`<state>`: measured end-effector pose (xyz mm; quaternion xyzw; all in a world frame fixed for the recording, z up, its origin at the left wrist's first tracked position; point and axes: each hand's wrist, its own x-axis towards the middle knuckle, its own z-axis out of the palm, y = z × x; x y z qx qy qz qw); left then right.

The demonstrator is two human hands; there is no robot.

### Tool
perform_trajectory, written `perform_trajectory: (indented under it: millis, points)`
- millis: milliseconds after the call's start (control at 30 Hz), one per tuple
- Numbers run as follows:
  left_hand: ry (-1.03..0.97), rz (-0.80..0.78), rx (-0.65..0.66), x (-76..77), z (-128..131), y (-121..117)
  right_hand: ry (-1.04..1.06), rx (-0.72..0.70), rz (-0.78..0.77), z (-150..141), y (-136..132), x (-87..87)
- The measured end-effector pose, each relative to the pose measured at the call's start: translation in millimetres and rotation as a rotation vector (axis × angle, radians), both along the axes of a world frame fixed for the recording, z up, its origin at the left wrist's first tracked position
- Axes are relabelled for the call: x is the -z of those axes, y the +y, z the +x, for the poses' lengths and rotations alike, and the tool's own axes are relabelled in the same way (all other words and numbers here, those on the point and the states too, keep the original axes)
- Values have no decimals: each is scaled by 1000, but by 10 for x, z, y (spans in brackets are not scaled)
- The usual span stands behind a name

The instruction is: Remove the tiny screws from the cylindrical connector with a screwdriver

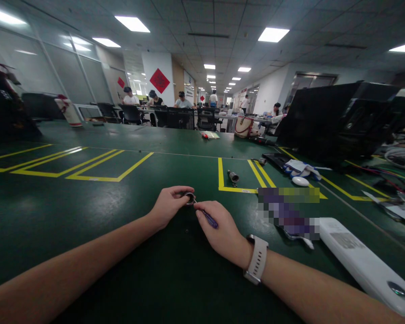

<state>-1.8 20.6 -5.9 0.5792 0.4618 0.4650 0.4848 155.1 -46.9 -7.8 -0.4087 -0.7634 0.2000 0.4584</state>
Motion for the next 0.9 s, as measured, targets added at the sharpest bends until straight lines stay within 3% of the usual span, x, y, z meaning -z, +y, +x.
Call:
perform_trajectory:
  millis: [900]
  points:
    - [-2,-23,13,-47,10,-32,67,-21,-16,25,2,-20]
